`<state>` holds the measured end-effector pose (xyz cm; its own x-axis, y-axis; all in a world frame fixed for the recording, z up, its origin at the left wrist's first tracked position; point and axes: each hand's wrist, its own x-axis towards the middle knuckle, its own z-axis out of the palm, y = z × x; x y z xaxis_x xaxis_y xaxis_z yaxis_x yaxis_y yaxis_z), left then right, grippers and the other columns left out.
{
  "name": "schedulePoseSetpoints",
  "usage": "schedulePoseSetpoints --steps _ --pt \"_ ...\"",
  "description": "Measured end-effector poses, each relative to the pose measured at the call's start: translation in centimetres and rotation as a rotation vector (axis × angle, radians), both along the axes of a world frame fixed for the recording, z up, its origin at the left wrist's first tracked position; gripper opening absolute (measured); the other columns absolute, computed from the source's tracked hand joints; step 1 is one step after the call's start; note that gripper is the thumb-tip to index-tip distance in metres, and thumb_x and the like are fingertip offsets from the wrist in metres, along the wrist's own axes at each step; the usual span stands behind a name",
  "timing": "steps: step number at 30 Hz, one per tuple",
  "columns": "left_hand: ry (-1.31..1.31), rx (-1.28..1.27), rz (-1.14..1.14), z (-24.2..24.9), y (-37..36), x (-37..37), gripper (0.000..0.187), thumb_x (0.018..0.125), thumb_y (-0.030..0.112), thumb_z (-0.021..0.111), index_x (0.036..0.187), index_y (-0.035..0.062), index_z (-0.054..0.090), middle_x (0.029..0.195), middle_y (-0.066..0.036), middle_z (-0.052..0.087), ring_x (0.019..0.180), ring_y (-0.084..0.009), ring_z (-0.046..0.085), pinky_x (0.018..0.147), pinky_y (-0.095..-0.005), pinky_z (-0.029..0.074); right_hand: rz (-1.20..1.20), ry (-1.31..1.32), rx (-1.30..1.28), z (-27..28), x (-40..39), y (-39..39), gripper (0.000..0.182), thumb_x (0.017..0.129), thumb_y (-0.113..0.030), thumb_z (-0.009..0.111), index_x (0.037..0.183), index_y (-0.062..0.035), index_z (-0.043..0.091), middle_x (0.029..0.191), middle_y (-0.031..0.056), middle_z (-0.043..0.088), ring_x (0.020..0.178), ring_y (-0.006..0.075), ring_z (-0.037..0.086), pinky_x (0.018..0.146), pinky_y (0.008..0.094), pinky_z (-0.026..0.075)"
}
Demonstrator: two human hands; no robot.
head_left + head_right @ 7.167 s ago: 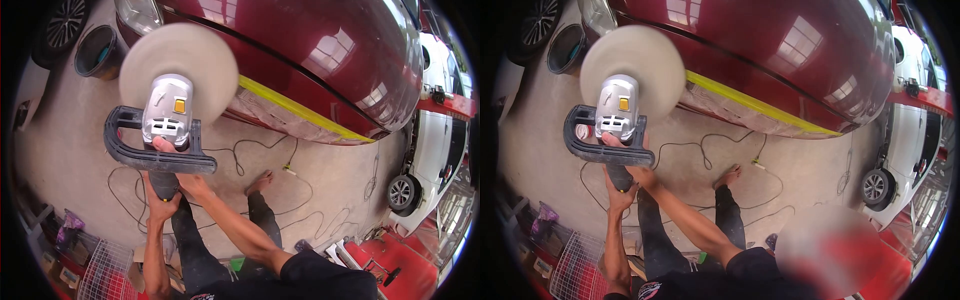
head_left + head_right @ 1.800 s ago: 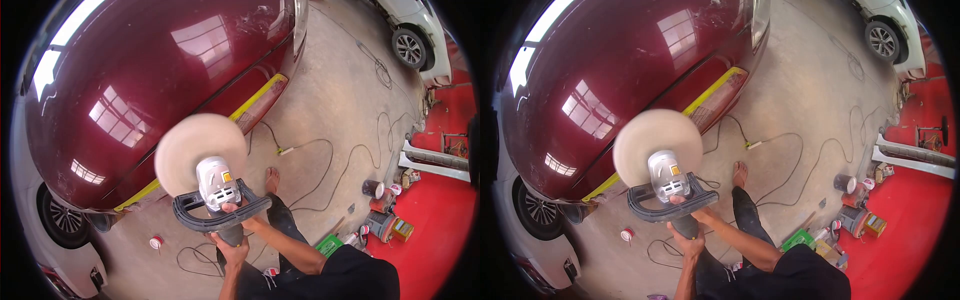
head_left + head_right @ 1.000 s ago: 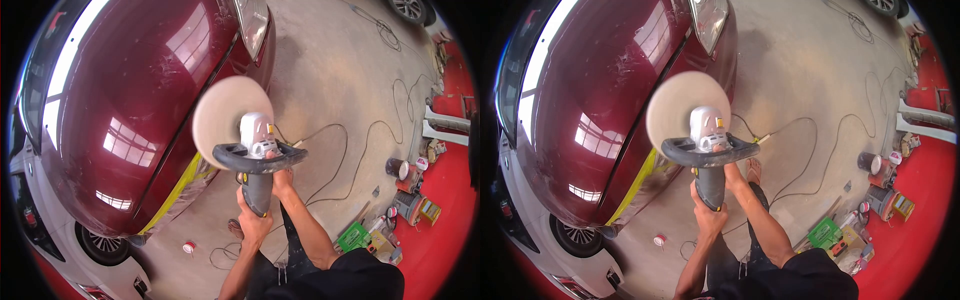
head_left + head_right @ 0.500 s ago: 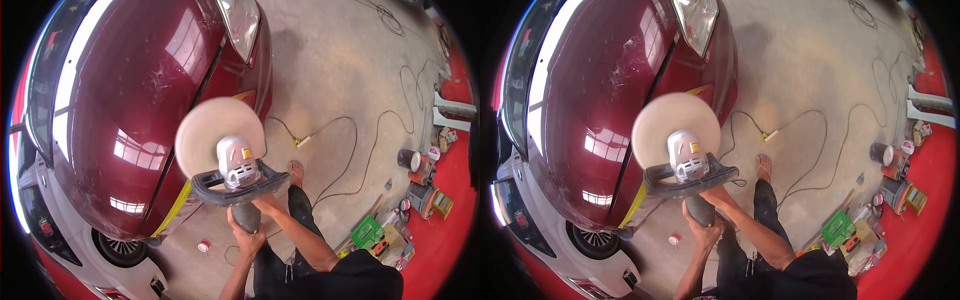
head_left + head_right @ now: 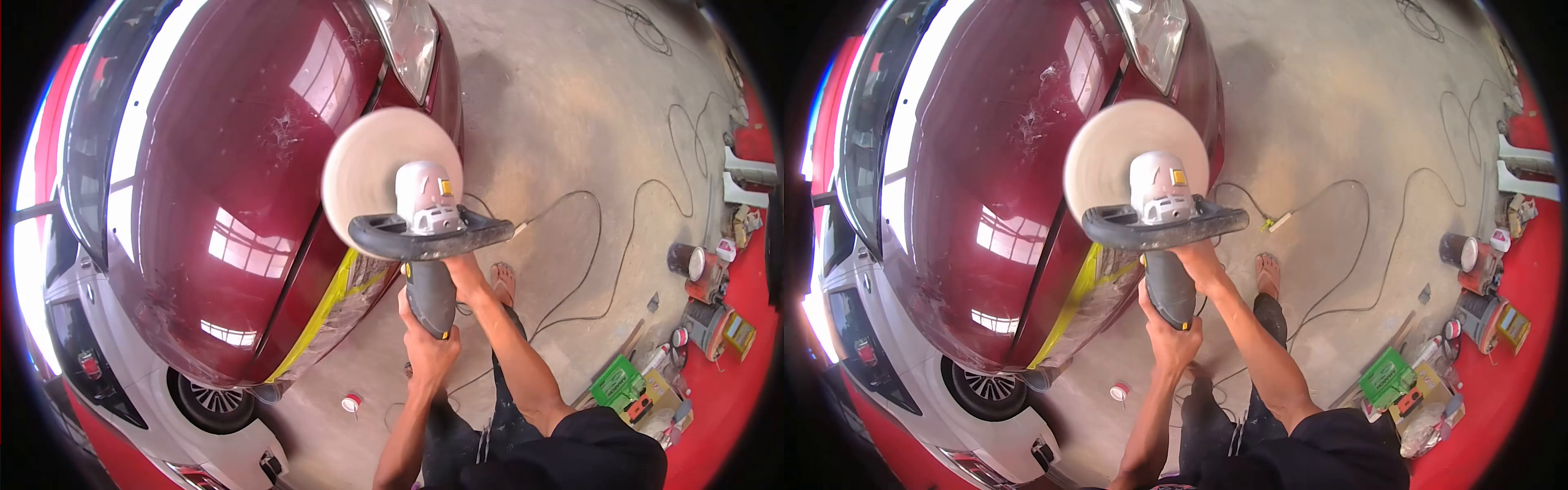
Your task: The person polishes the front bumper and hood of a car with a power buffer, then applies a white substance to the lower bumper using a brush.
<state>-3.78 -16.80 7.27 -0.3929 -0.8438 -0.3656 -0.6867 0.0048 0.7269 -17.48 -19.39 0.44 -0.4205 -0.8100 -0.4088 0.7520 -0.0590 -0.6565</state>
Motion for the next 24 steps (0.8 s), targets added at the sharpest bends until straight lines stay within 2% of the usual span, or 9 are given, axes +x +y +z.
schedulePoseSetpoints --steps 2,4,6,12,13,16,18,19,24 --pt "0.004 -0.022 0.032 -0.6 1.5 5.2 0.1 0.072 -0.002 0.066 0.155 0.0094 0.012 0.113 -0.027 0.064 0.099 -0.0409 0.068 0.086 -0.0477 0.053 -0.045 0.522 0.109 -1.5 6.3 1.5 0.04 0.089 -0.023 0.075 0.119 0.0001 0.062 0.114 0.0113 0.068 0.104 0.0226 0.065 0.088 0.0372 0.053" --pt "0.017 -0.075 0.065 -1.1 3.1 10.7 0.1 0.07 -0.003 0.067 0.155 0.0062 0.014 0.122 -0.025 0.059 0.107 -0.036 0.064 0.093 -0.0446 0.051 0.046 0.73 0.091 -0.8 11.8 2.9 0.043 0.087 -0.026 0.079 0.119 -0.0026 0.063 0.112 0.0095 0.068 0.104 0.0219 0.064 0.09 0.0377 0.052" --pt "0.069 -0.146 0.076 -1.5 4.8 15.8 0.101 0.068 -0.003 0.07 0.153 -0.0007 0.016 0.137 -0.023 0.042 0.129 -0.034 0.046 0.108 -0.0438 0.037 0.169 0.489 0.063 1.1 16.8 3.5 0.048 0.081 -0.029 0.083 0.118 -0.0037 0.066 0.112 0.0104 0.069 0.104 0.0246 0.064 0.092 0.0392 0.051" --pt "0.02 -0.29 0.194 -2.8 9.3 23.4 0.094 0.074 0.009 0.078 0.146 -0.0026 0.019 0.134 -0.025 0.045 0.124 -0.0329 0.051 0.102 -0.0444 0.042 0.387 0.206 0.03 2.7 23.9 4.1 0.057 0.073 -0.039 0.089 0.11 -0.0029 0.066 0.105 0.0127 0.07 0.103 0.0275 0.066 0.095 0.0408 0.05" --pt "-0.008 -0.246 0.218 -1.5 9.1 22.2 0.093 0.075 0.009 0.079 0.145 -0.0027 0.02 0.134 -0.025 0.044 0.123 -0.0325 0.05 0.102 -0.0441 0.041 0.4 0.116 0.04 2.7 24.2 4.2 0.057 0.073 -0.04 0.089 0.109 -0.0029 0.066 0.105 0.0129 0.07 0.103 0.0276 0.066 0.095 0.0412 0.05" --pt "0.037 -0.241 0.205 -1.5 8.3 18.1 0.091 0.075 0.008 0.078 0.145 -0.0018 0.02 0.13 -0.023 0.046 0.118 -0.0328 0.051 0.101 -0.044 0.042 0.428 0.518 0.068 1.6 21.1 4.5 0.055 0.072 -0.035 0.088 0.111 -0.0028 0.067 0.106 0.0137 0.07 0.104 0.0289 0.066 0.095 0.043 0.05" --pt "0.122 -0.228 0.166 -2.4 7.7 14.8 0.093 0.074 0.006 0.077 0.147 -0.0012 0.019 0.127 -0.022 0.047 0.116 -0.0332 0.052 0.101 -0.0443 0.043 0.314 0.519 0.139 1.3 17.2 4.5 0.046 0.073 -0.032 0.085 0.108 -0.0039 0.072 0.112 0.0143 0.071 0.105 0.0283 0.065 0.097 0.0424 0.049" --pt "0.164 -0.198 0.149 -2.8 7.5 13.1 0.094 0.073 0.004 0.076 0.148 -0.0011 0.019 0.127 -0.022 0.047 0.115 -0.0332 0.052 0.101 -0.0444 0.043 0.401 0.498 0.116 2.1 13.6 4.3 0.061 0.071 -0.033 0.092 0.117 -0.002 0.066 0.111 0.0103 0.07 0.104 0.0216 0.065 0.09 0.0376 0.052" --pt "0.23 0.053 0.147 -1.8 4.7 2.5 0.098 0.073 -0.001 0.068 0.154 0.0046 0.014 0.121 -0.025 0.058 0.108 -0.0381 0.064 0.092 -0.0453 0.051 0.027 0.519 0.249 2.4 2.9 3.4 0.035 0.086 -0.019 0.077 0.113 -0.0002 0.066 0.107 0.0114 0.071 0.103 0.0214 0.065 0.09 0.0347 0.05"
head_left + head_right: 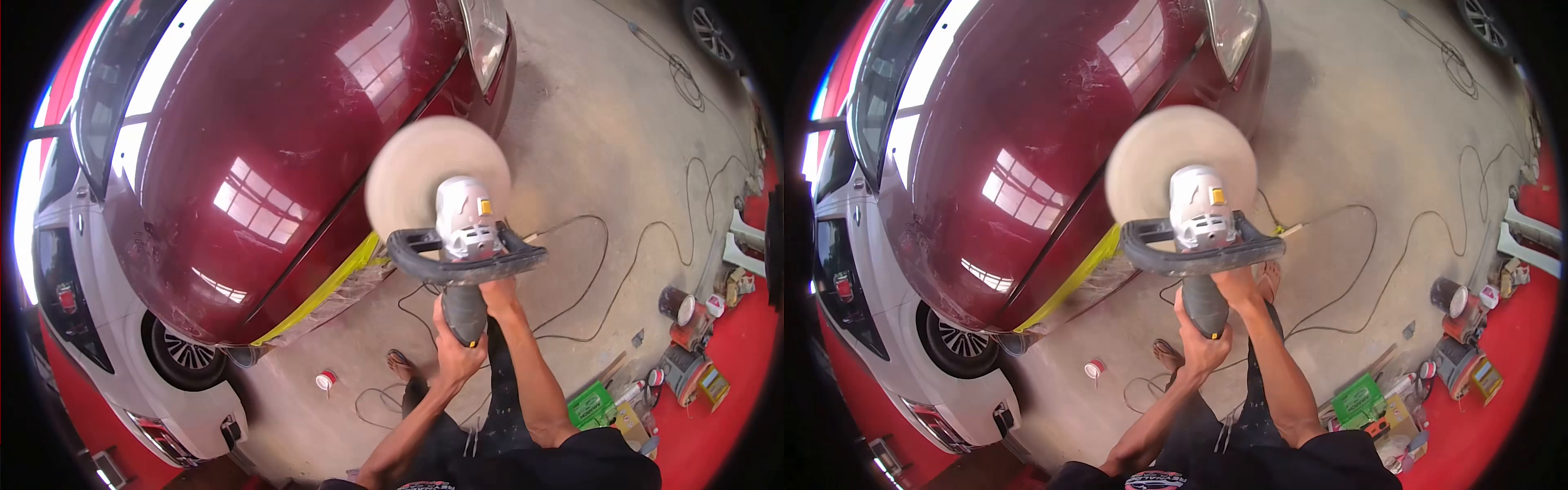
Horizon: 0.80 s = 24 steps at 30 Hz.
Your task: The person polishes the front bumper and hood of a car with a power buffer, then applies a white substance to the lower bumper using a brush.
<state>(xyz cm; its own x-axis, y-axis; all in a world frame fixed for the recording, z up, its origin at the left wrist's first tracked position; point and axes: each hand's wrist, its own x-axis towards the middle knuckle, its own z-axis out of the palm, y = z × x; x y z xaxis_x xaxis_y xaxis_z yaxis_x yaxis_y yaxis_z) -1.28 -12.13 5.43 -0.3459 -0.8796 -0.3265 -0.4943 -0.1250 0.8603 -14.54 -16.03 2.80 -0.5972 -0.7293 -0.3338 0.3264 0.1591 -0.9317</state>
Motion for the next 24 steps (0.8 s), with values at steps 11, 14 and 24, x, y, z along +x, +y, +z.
schedulePoseSetpoints --steps 11,14,24 --pt "-0.012 -0.009 0.013 1.3 0.4 4.1 0.097 0.073 -0.004 0.067 0.153 0.0043 0.014 0.121 -0.022 0.056 0.108 -0.0329 0.061 0.093 -0.0422 0.05 0.099 0.037 -0.129 1.3 4.2 -0.4 0.027 0.086 -0.015 0.071 0.108 0.0001 0.067 0.102 0.0112 0.071 0.101 0.023 0.066 0.088 0.0373 0.051" --pt "-0.018 -0.132 0.1 -1.6 5.4 13.2 0.101 0.07 -0.001 0.074 0.151 -0.0029 0.015 0.136 -0.022 0.039 0.129 -0.034 0.044 0.105 -0.0417 0.04 0.38 0.063 -0.065 1.3 12.7 1.8 0.037 0.077 -0.021 0.079 0.109 -0.0045 0.07 0.105 0.012 0.072 0.101 0.025 0.067 0.089 0.0384 0.052" --pt "-0.157 -0.124 0.129 -0.4 7.8 18.1 0.099 0.072 -0.001 0.073 0.152 -0.0018 0.015 0.137 -0.021 0.04 0.125 -0.031 0.047 0.106 -0.0415 0.04 0.401 -0.091 -0.006 0.6 18.7 3.7 0.053 0.07 -0.033 0.088 0.113 -0.0062 0.071 0.115 0.0126 0.072 0.115 0.0259 0.064 0.101 0.0393 0.048"
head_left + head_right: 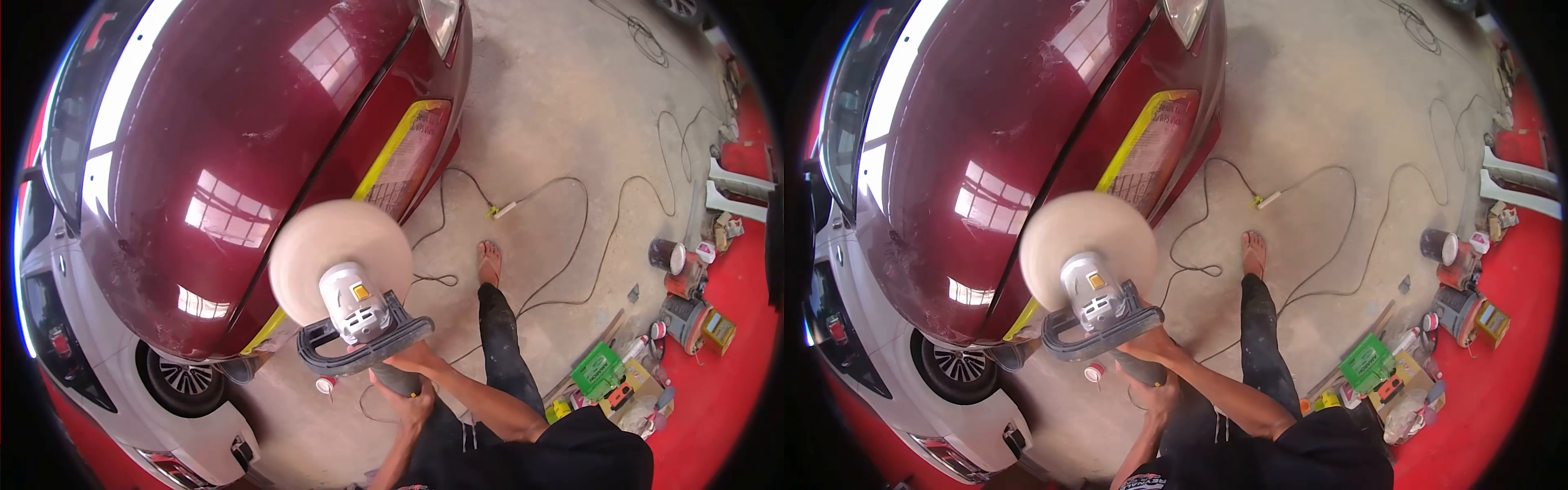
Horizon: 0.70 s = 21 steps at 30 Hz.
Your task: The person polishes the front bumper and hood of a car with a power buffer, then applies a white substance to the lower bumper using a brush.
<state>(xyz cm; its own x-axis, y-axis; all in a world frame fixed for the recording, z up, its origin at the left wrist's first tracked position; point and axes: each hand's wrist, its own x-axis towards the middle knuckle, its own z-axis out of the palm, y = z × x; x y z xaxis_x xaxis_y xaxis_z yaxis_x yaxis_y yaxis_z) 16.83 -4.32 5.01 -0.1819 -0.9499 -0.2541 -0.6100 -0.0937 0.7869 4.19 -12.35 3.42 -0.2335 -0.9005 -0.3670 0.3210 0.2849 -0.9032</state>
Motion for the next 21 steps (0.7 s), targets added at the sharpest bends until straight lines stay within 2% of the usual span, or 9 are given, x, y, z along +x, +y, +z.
schedulePoseSetpoints --steps 3,5,6,7,9,11,14,17,21 --pt "0.19 -0.001 -0.037 -0.5 -2.5 -6.3 0.1 0.076 0.001 0.076 0.153 -0.0024 0.012 0.133 -0.019 0.043 0.117 -0.0274 0.053 0.101 -0.0405 0.043 -0.027 0.043 0.054 3.1 -8.0 -2.1 0.025 0.083 -0.023 0.08 0.104 -0.0094 0.078 0.114 0.0076 0.074 0.105 0.0184 0.068 0.092 0.0362 0.051" --pt "0.127 -0.107 -0.164 0.8 -5.1 -11.6 0.097 0.075 -0.003 0.07 0.153 -0.0013 0.013 0.129 -0.018 0.044 0.115 -0.0259 0.052 0.099 -0.0383 0.044 -0.082 0.159 -0.063 2.2 -12.5 -3.2 0.021 0.084 -0.019 0.08 0.102 -0.0077 0.077 0.103 0.006 0.074 0.1 0.0177 0.068 0.09 0.0346 0.052" --pt "0.235 0.017 -0.077 0.1 -5.1 -13.4 0.098 0.07 -0.003 0.068 0.152 -0.0002 0.015 0.13 -0.021 0.045 0.119 -0.0314 0.051 0.102 -0.0426 0.042 -0.103 0.22 -0.07 1.0 -14.4 -3.8 0.031 0.083 -0.02 0.08 0.109 -0.0051 0.073 0.107 0.0081 0.073 0.102 0.0189 0.067 0.09 0.0345 0.051" --pt "0.266 0.034 -0.095 0.9 -6.1 -15.9 0.096 0.073 -0.003 0.067 0.154 -0.0001 0.014 0.128 -0.018 0.045 0.115 -0.0274 0.052 0.099 -0.0401 0.043 -0.219 0.236 -0.084 1.9 -16.6 -4.5 0.042 0.083 -0.021 0.08 0.118 -0.0023 0.067 0.11 0.0096 0.071 0.104 0.0199 0.066 0.09 0.0347 0.051" --pt "0.23 0.048 -0.105 2.6 -7.6 -20.2 0.097 0.072 -0.002 0.066 0.153 -0.0001 0.014 0.128 -0.019 0.046 0.114 -0.0293 0.053 0.1 -0.0416 0.043 -0.283 0.09 0.006 4.9 -20.8 -5.7 0.047 0.084 -0.025 0.077 0.121 -0.0007 0.063 0.113 0.0092 0.067 0.106 0.021 0.062 0.092 0.0346 0.05" --pt "0.24 0.1 -0.093 2.9 -8.1 -22.0 0.096 0.072 -0.002 0.066 0.153 -0.0006 0.014 0.128 -0.02 0.045 0.115 -0.0301 0.052 0.1 -0.0419 0.043 -0.278 -0.123 0.011 3.6 -22.7 -6.3 0.051 0.08 -0.015 0.078 0.123 0.0003 0.057 0.117 0.0106 0.063 0.11 0.022 0.06 0.097 0.0356 0.048" --pt "0.229 0.132 -0.08 2.7 -7.7 -21.1 0.097 0.072 -0.002 0.066 0.153 -0.0006 0.014 0.131 -0.021 0.043 0.117 -0.03 0.051 0.1 -0.0422 0.043 -0.259 -0.029 0.042 5.1 -22.2 -5.7 0.048 0.08 -0.015 0.078 0.121 -0.0001 0.059 0.117 0.0124 0.065 0.11 0.023 0.061 0.097 0.0358 0.048" --pt "0.144 -0.017 -0.118 1.1 -5.9 -16.3 0.097 0.072 -0.003 0.066 0.153 -0.0004 0.014 0.133 -0.021 0.042 0.117 -0.0292 0.051 0.1 -0.0419 0.043 -0.153 0.169 0.001 1.6 -17.0 -3.9 0.047 0.082 -0.023 0.081 0.12 -0.0008 0.064 0.117 0.0119 0.066 0.113 0.0197 0.059 0.097 0.0363 0.047" --pt "0.121 -0.008 -0.012 -1.1 -2.7 -8.4 0.096 0.071 -0.003 0.069 0.151 -0.0017 0.016 0.13 -0.02 0.041 0.12 -0.0297 0.048 0.102 -0.0408 0.041 -0.066 0.088 -0.11 -0.7 -8.6 -1.8 0.044 0.078 -0.022 0.081 0.114 -0.0024 0.066 0.112 0.0141 0.07 0.108 0.0252 0.065 0.096 0.0391 0.049"
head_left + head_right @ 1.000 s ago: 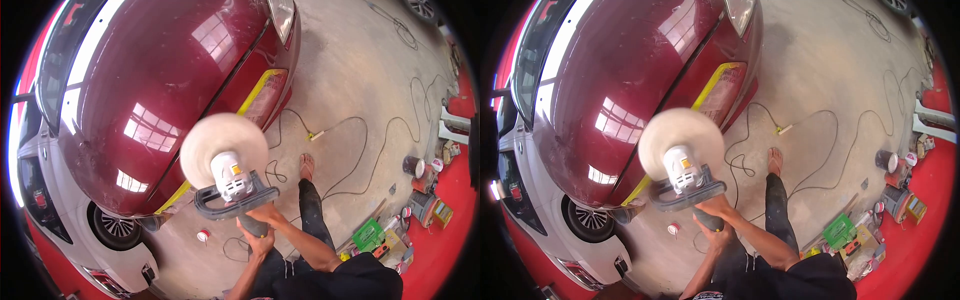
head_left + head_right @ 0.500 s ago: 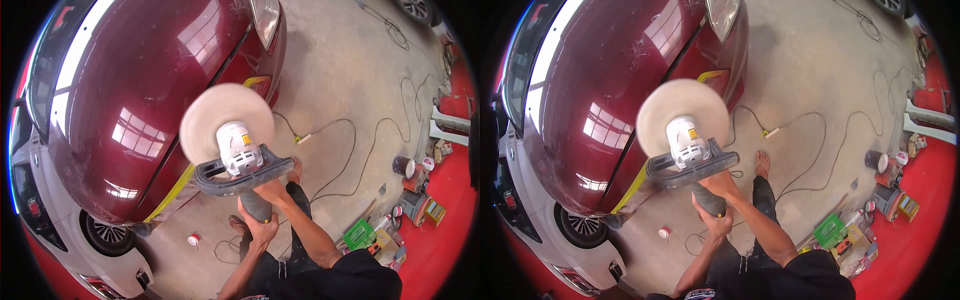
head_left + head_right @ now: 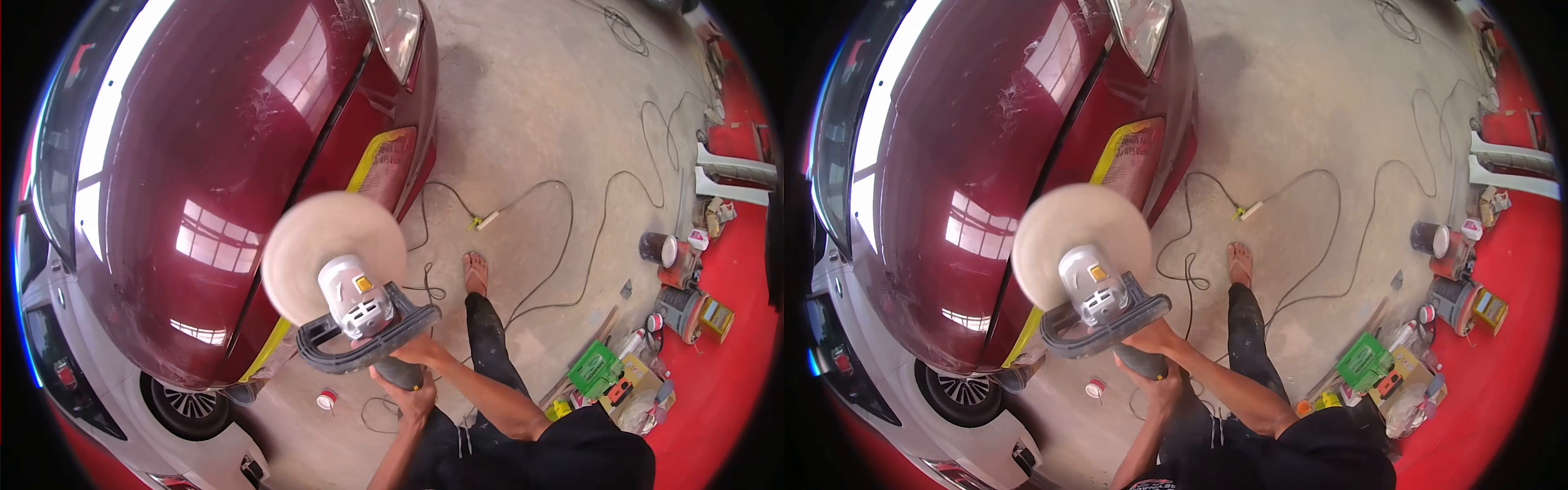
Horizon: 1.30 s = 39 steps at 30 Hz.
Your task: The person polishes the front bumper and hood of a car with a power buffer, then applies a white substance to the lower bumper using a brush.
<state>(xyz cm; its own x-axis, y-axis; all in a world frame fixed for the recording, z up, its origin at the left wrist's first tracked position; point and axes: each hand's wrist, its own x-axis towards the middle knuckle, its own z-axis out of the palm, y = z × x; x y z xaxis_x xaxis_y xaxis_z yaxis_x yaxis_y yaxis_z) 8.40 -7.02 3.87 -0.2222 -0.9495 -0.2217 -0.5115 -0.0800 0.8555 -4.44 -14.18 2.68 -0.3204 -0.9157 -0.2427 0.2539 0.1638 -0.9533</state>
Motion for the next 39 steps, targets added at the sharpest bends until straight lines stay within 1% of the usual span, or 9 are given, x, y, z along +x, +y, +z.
schedulePoseSetpoints --steps 12,17,20,21,25,27,31,37,39 --pt "-0.039 -0.03 -0.138 0.4 -6.3 -12.6 0.098 0.071 -0.002 0.067 0.154 0.0022 0.013 0.124 -0.025 0.052 0.112 -0.0339 0.058 0.098 -0.0434 0.046 -0.153 -0.031 -0.007 -2.8 -13.0 -3.3 0.042 0.088 -0.02 0.073 0.123 -0.0006 0.062 0.121 0.0125 0.065 0.115 0.0238 0.059 0.102 0.0381 0.045" --pt "-0.137 0.09 -0.196 1.9 -10.1 -21.4 0.097 0.079 0.002 0.069 0.154 0.0089 0.008 0.106 -0.033 0.065 0.096 -0.051 0.067 0.083 -0.052 0.052 -0.128 -0.745 -0.137 -3.4 -22.5 -6.8 0.032 0.091 -0.024 0.068 0.11 0.0015 0.065 0.106 0.0146 0.07 0.085 0.0219 0.072 0.071 0.0356 0.06" --pt "-0.19 0.067 -0.249 2.4 -11.8 -22.5 0.096 0.081 0.004 0.069 0.154 0.0101 0.006 0.102 -0.036 0.066 0.093 -0.0574 0.064 0.079 -0.0567 0.051 -0.112 -0.775 -0.254 -2.8 -23.9 -8.4 0.063 0.088 -0.046 0.07 0.125 0.0039 0.06 0.107 0.0192 0.07 0.087 0.0289 0.073 0.071 0.0389 0.062" --pt "-0.227 0.07 -0.263 2.5 -12.0 -22.1 0.096 0.082 0.005 0.069 0.154 0.0112 0.007 0.099 -0.035 0.067 0.092 -0.0579 0.064 0.078 -0.0577 0.051 -0.153 -0.888 -0.262 -2.0 -23.5 -8.2 0.043 0.09 -0.026 0.067 0.121 0.0033 0.061 0.101 0.0169 0.071 0.083 0.0269 0.073 0.069 0.0385 0.062" --pt "-0.303 0.08 -0.285 2.4 -10.8 -16.4 0.096 0.082 0.007 0.07 0.155 0.0118 0.007 0.103 -0.037 0.066 0.096 -0.0569 0.064 0.082 -0.0558 0.051 -0.224 -0.84 -0.185 -4.1 -17.3 -6.2 0.037 0.095 -0.025 0.061 0.121 0.0021 0.061 0.101 0.0176 0.071 0.08 0.0262 0.073 0.07 0.0373 0.061" --pt "-0.294 0.07 -0.241 2.2 -9.3 -12.3 0.096 0.081 0.005 0.07 0.155 0.0094 0.008 0.107 -0.035 0.065 0.099 -0.0521 0.066 0.085 -0.0527 0.052 -0.163 -0.831 -0.121 -6.8 -12.2 -3.7 0.037 0.095 -0.024 0.063 0.124 -0.0014 0.061 0.112 0.0162 0.069 0.1 0.0267 0.068 0.086 0.0403 0.056" --pt "-0.264 -0.065 -0.183 -0.6 -5.3 -3.3 0.099 0.077 -0.001 0.07 0.155 0.0028 0.008 0.128 -0.03 0.053 0.116 -0.0396 0.06 0.095 -0.0474 0.048 -0.21 0.191 -0.077 -7.7 -3.3 -1.8 0.058 0.082 -0.025 0.084 0.13 -0.0059 0.058 0.124 0.0132 0.062 0.123 0.0239 0.053 0.103 0.0415 0.045" --pt "-0.243 -0.031 -0.174 1.4 -5.7 -5.1 0.099 0.078 -0.001 0.072 0.155 0.0012 0.009 0.134 -0.027 0.047 0.12 -0.0359 0.055 0.098 -0.0459 0.046 -0.164 -0.372 -0.047 -5.3 -4.1 -2.4 0.07 0.074 -0.028 0.091 0.13 -0.0047 0.056 0.121 0.0099 0.062 0.116 0.0214 0.056 0.099 0.0385 0.047" --pt "-0.183 -0.02 -0.188 0.3 -6.6 -7.9 0.097 0.08 0.001 0.072 0.155 0.0024 0.009 0.129 -0.028 0.053 0.116 -0.0376 0.06 0.096 -0.0451 0.047 -0.205 -0.213 0.009 -5.3 -7.5 -2.6 0.059 0.085 -0.026 0.081 0.135 -0.0036 0.058 0.139 0.0153 0.055 0.13 0.0268 0.051 0.112 0.0423 0.038"
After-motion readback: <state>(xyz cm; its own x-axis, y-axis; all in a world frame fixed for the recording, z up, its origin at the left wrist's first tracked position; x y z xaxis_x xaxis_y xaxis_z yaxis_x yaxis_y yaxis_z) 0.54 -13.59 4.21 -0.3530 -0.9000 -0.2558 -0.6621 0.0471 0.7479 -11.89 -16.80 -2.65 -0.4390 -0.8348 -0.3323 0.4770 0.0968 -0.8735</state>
